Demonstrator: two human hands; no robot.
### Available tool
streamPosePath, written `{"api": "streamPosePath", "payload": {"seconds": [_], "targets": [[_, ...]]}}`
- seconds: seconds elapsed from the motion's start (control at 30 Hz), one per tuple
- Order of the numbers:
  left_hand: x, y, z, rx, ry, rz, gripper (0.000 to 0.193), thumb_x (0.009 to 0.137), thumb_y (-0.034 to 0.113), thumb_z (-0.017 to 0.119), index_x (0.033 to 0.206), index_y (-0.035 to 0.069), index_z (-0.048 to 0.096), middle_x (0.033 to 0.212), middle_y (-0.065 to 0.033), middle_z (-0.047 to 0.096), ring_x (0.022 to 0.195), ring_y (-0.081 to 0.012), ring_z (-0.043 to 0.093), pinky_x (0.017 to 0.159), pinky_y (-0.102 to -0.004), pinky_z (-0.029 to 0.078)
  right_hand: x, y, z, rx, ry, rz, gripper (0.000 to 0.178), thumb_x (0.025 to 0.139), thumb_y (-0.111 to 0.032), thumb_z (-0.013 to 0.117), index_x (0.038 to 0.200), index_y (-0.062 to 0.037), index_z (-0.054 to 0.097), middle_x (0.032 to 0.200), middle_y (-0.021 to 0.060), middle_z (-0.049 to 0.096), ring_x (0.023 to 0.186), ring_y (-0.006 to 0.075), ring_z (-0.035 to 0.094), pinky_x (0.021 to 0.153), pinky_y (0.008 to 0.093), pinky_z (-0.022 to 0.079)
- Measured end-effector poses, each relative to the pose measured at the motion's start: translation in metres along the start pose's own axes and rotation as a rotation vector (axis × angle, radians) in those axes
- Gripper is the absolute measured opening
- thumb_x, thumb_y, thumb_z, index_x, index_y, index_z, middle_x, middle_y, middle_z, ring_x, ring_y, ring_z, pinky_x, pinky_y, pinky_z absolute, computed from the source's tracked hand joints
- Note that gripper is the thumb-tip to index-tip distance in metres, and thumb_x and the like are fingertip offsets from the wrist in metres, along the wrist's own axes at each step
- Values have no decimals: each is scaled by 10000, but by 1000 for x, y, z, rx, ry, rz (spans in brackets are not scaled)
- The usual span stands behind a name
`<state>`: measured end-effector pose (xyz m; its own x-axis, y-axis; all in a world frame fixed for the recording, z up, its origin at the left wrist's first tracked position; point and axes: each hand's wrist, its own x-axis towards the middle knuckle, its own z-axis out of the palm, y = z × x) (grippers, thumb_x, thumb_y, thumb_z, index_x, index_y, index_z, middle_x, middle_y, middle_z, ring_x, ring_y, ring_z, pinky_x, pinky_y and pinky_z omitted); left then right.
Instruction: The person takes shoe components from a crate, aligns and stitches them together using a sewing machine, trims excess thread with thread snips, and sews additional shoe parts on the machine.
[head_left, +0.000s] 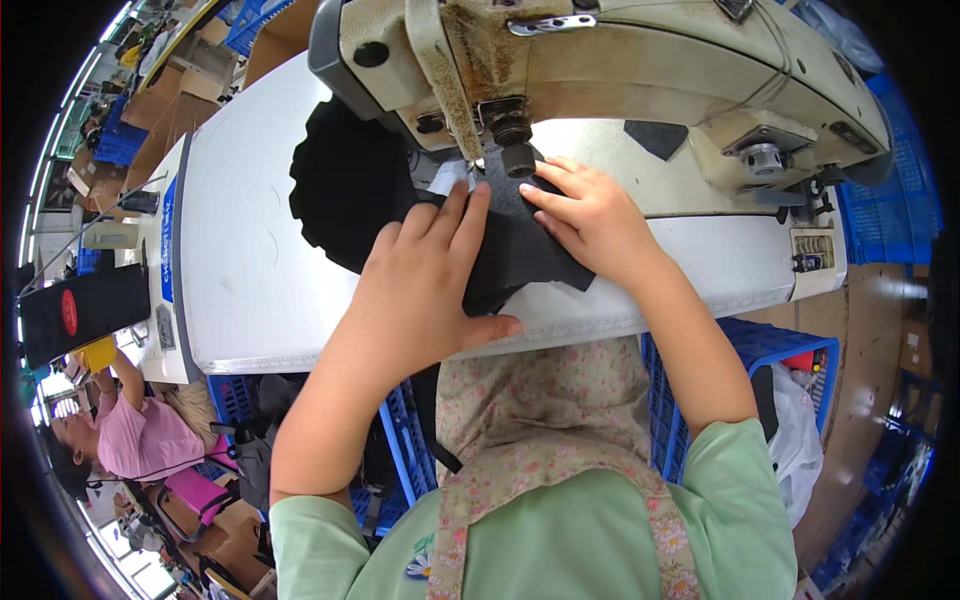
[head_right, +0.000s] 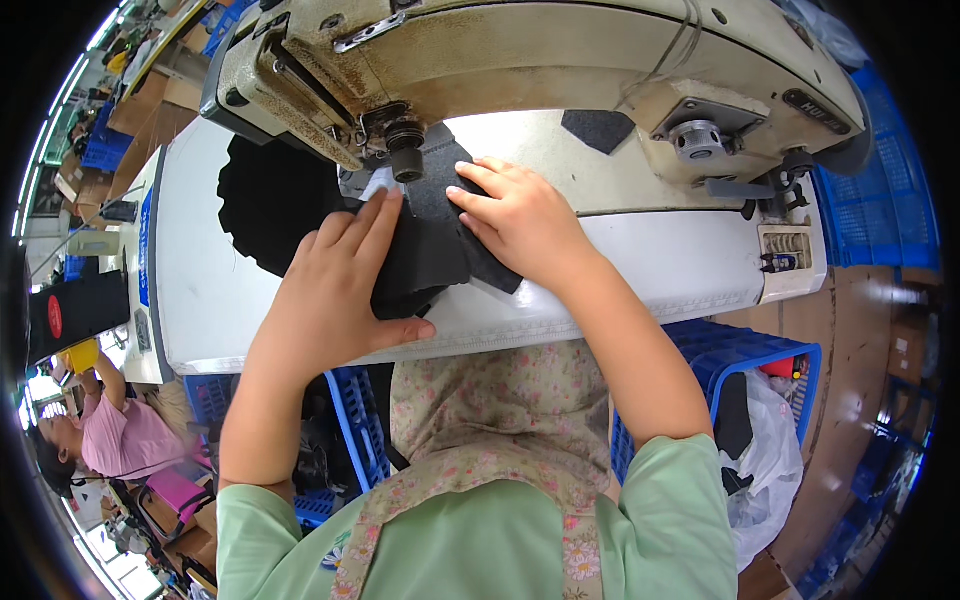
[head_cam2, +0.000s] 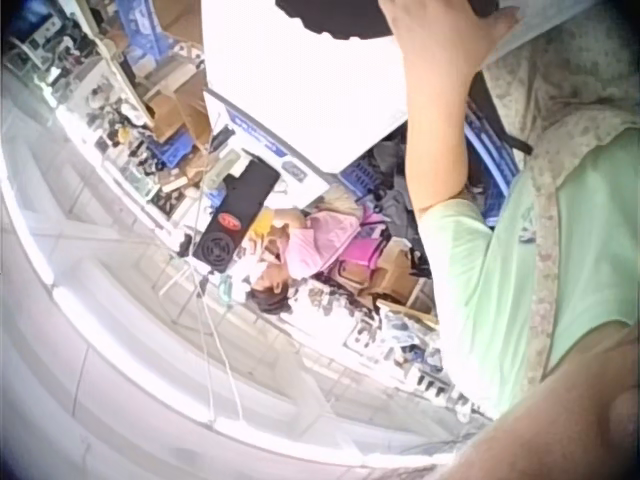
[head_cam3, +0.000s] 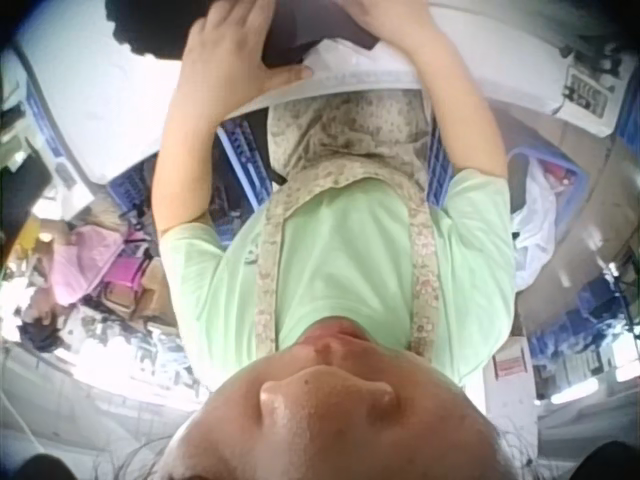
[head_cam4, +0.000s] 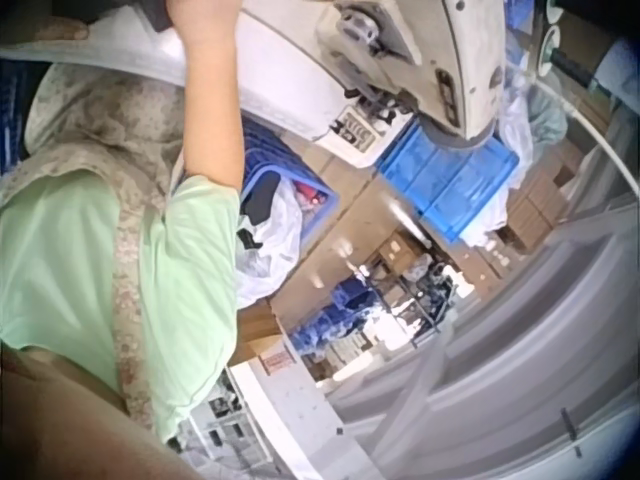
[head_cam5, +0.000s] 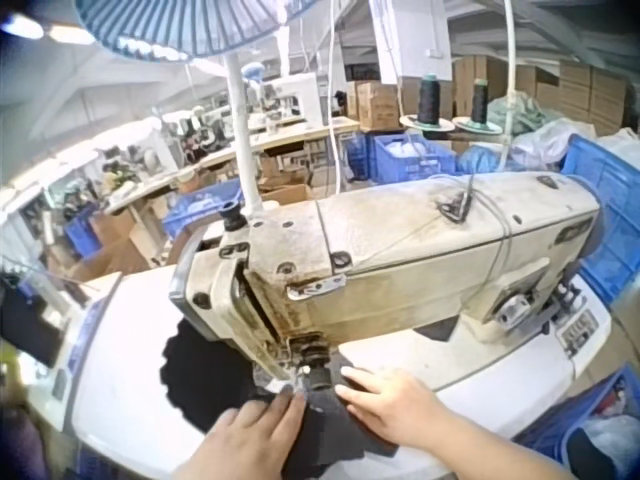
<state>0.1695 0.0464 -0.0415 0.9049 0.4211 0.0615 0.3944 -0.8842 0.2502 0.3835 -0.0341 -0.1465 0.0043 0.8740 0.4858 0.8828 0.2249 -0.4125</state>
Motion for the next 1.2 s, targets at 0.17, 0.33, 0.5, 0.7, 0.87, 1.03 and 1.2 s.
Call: {"api": "streamPosePath", "payload": {"seconds": [0.17,0.33,0.5,0.7,0.87,1.03,1.2], "targets": [[13,1,2,133,-158,12,742,548,272,829,1187,-8,577,1204,-176,603,1185,-336,519,1007,-433,407,-1,1,1,16,-11,9,273,825,-133,690,1092,-77,697,1258,137,620,1212,321,553,1016,414,443],[3,-8,14,-9,-89,3,622,558,218,790,1112,4,606,1175,-184,627,1146,-346,575,1038,-451,410,0,1,1,4,-4,8,261,825,-166,691,1070,-78,701,1251,134,623,1206,310,556,1025,410,436],[4,-9,11,37,-122,24,613,564,205,776,1119,-4,623,1251,-189,611,1174,-348,569,1062,-452,402,1,2,0,36,-30,25,268,824,-165,689,1078,-80,697,1260,135,615,1206,310,554,1028,412,433],[11,-3,11,50,-190,36,624,567,207,773,1130,-17,625,1266,-210,606,1176,-348,570,1063,-450,401,3,-3,-2,-8,-39,47,272,816,-178,697,1074,-89,702,1252,131,622,1208,305,552,1018,407,441],[18,6,12,73,-230,23,636,563,205,778,1126,-44,617,1248,-244,605,1145,-362,579,1049,-450,403,3,-4,0,-11,-39,50,281,811,-186,701,1077,-94,704,1255,128,620,1209,306,549,1013,414,448],[13,6,17,97,-182,26,643,565,199,774,1135,-44,605,1250,-240,601,1170,-356,558,1055,-447,395,4,-8,-2,-6,-51,48,291,812,-191,702,1086,-95,703,1260,128,615,1222,312,536,1011,423,448],[14,6,18,99,-172,2,637,572,191,764,1140,-43,596,1251,-233,597,1188,-351,541,1060,-441,388,6,-9,-6,-38,-91,34,323,821,-199,701,1124,-89,686,1285,130,597,1243,311,514,1002,428,450]]}}
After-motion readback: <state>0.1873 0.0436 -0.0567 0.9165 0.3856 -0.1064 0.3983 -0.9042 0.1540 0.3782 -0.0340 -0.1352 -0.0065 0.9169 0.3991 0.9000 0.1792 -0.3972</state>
